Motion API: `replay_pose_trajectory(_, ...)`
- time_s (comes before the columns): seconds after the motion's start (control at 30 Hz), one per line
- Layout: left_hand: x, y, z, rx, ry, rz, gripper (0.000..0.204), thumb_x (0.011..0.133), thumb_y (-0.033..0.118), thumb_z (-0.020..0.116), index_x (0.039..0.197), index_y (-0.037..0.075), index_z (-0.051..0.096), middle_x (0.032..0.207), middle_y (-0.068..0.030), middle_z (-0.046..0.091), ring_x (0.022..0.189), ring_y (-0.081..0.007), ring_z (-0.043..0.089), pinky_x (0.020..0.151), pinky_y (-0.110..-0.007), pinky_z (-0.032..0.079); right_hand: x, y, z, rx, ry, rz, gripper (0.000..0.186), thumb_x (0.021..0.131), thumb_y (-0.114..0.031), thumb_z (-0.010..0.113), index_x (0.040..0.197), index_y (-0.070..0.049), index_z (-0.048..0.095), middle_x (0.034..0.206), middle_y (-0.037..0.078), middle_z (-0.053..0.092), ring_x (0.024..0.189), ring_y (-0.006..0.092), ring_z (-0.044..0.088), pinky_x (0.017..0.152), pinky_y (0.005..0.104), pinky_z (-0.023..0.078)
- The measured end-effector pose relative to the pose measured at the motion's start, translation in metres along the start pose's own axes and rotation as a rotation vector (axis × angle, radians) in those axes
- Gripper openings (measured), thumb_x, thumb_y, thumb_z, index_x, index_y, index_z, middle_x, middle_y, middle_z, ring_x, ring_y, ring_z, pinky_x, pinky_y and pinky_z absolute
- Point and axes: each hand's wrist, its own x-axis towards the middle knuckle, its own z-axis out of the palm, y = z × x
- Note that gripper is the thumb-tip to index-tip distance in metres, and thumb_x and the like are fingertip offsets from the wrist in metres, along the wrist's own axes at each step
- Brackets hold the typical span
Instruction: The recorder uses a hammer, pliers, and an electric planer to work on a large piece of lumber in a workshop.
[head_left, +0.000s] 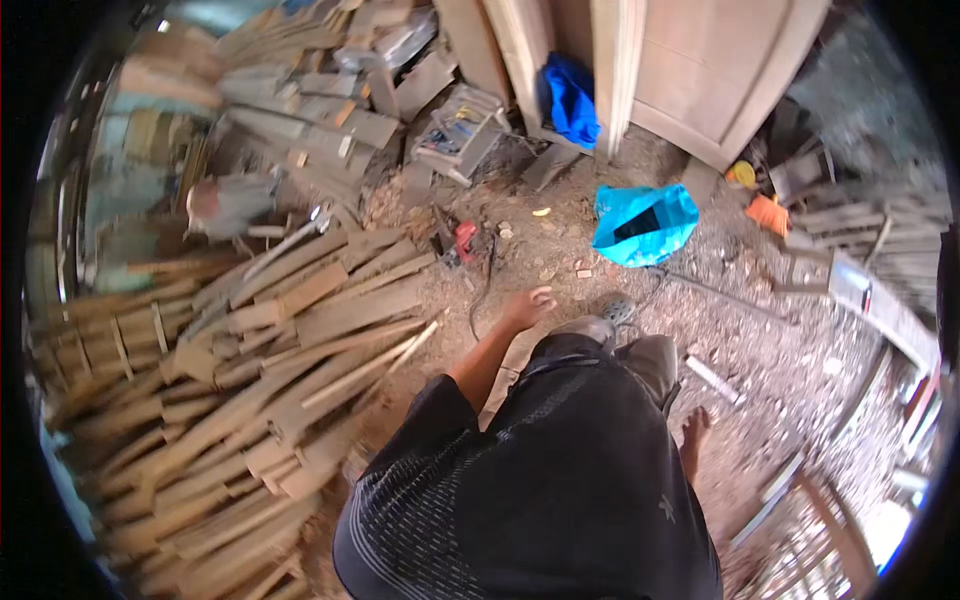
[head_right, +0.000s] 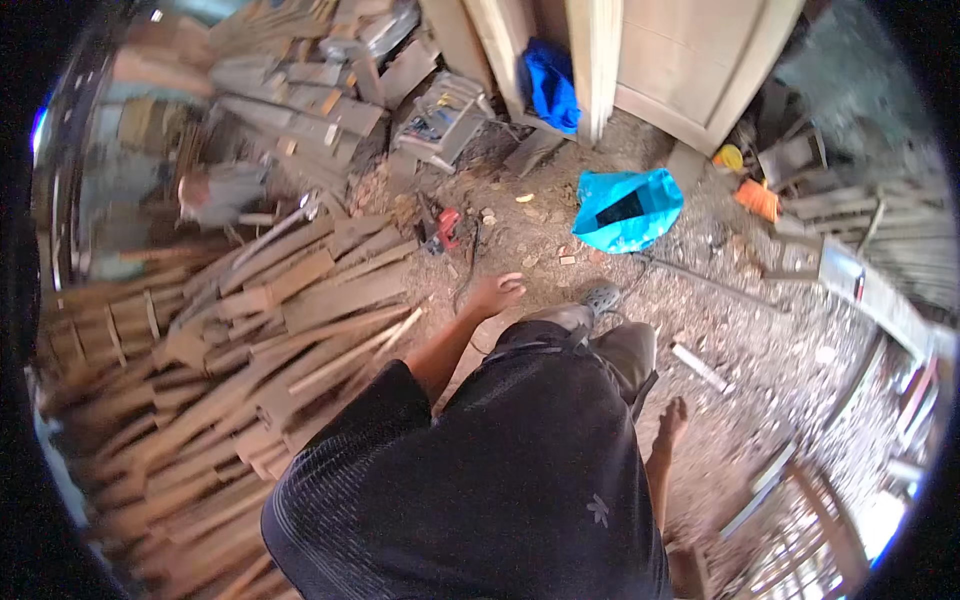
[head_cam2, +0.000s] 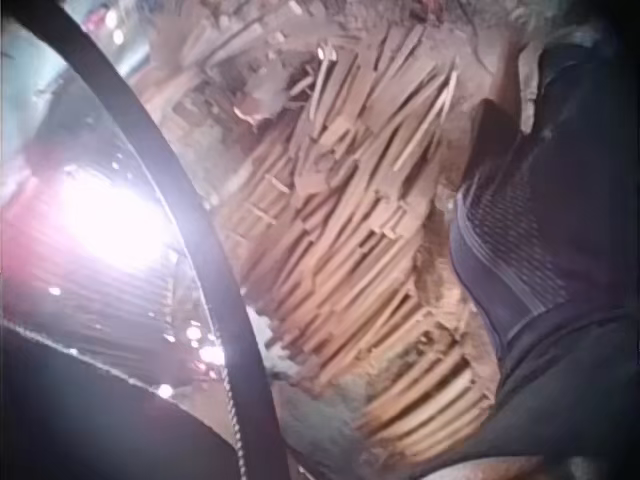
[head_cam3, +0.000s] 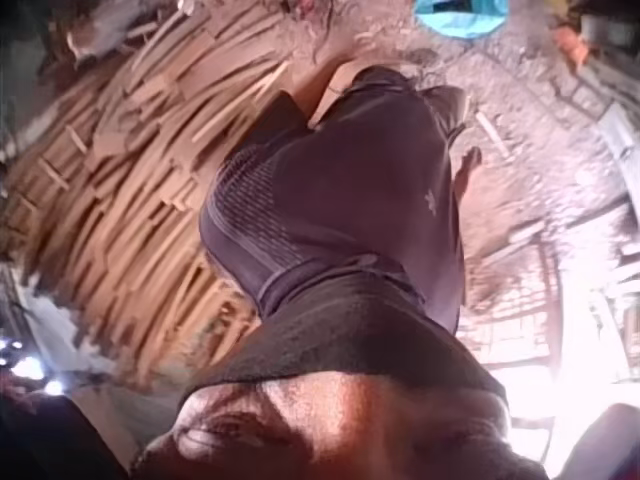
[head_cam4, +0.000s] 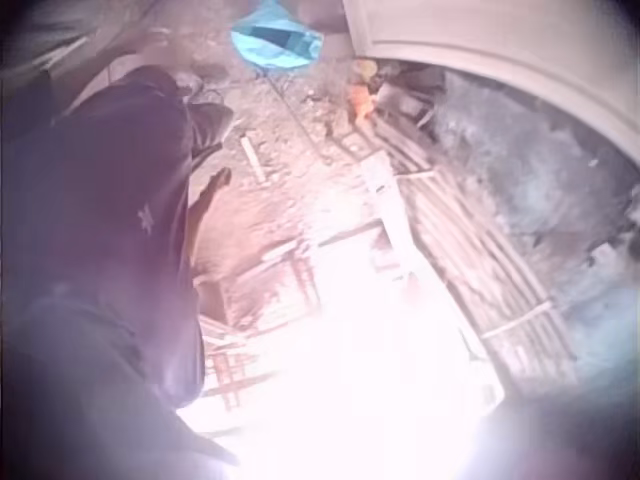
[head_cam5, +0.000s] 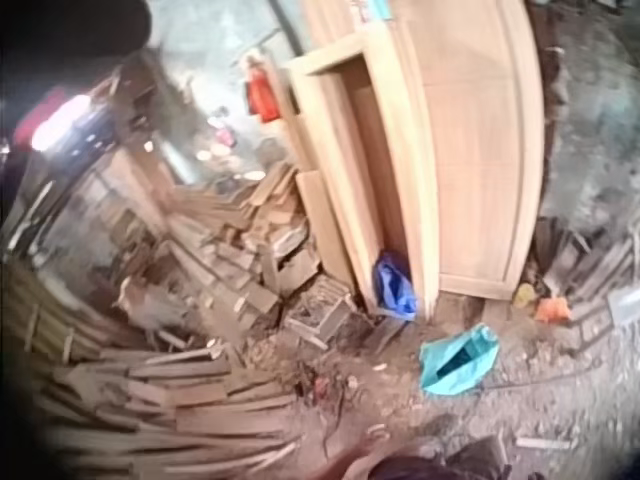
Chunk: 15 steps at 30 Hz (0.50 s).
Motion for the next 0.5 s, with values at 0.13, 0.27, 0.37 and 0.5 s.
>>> replay_pose_trajectory(0.13,-0.033,0.020,-0.016,-0.307,0.093,0.113,0.043,0.092,0.023,0.076,0.131,0.007,0.067,0.100,-0.0111,0.077,0.085,-0.0138,0.071,0.072,-0.029,0.056,0.088,-0.061,-0.036,-0.179,-0.106,-0.532,0.030,0.099,-0.019,0.059,0.125,-0.010,0.068,0.084,0.001,0.056,0.074,0.0142,0.052,0.058,0.0310,0.043)
replay_pose_trajectory(0.27,-0.103,0.021,0.003,-0.501,0.393,-0.285,0.034,0.093,0.028,0.076,0.116,0.003,0.073,0.081,-0.0068,0.073,0.063,-0.0119,0.064,0.055,-0.029,0.051,0.170,-0.078,-0.026,-0.451,-0.201,-0.272,0.022,0.092,-0.022,0.056,0.103,-0.006,0.067,0.088,0.008,0.059,0.080,0.0210,0.056,0.064,0.0384,0.050)
replay_pose_trajectory(0.37,-0.165,-0.032,0.038,-0.359,0.684,-0.485,0.039,0.094,0.035,0.075,0.114,0.002,0.075,0.073,-0.0112,0.071,0.060,-0.0155,0.065,0.060,-0.037,0.054,0.210,-0.076,-0.015,-0.649,-0.273,-0.366,0.031,0.091,-0.025,0.061,0.114,-0.007,0.069,0.094,0.008,0.066,0.080,0.0254,0.064,0.058,0.0391,0.052)
replay_pose_trajectory(0.5,-0.265,-0.058,0.092,-0.250,0.612,-0.747,0.060,0.097,0.059,0.059,0.106,0.003,0.078,0.086,-0.0260,0.074,0.085,-0.0316,0.074,0.081,-0.041,0.055,0.109,-0.120,0.054,-0.751,-0.292,-0.114,0.029,0.088,-0.023,0.062,0.108,-0.005,0.072,0.099,0.014,0.072,0.080,0.0276,0.068,0.061,0.0417,0.053)
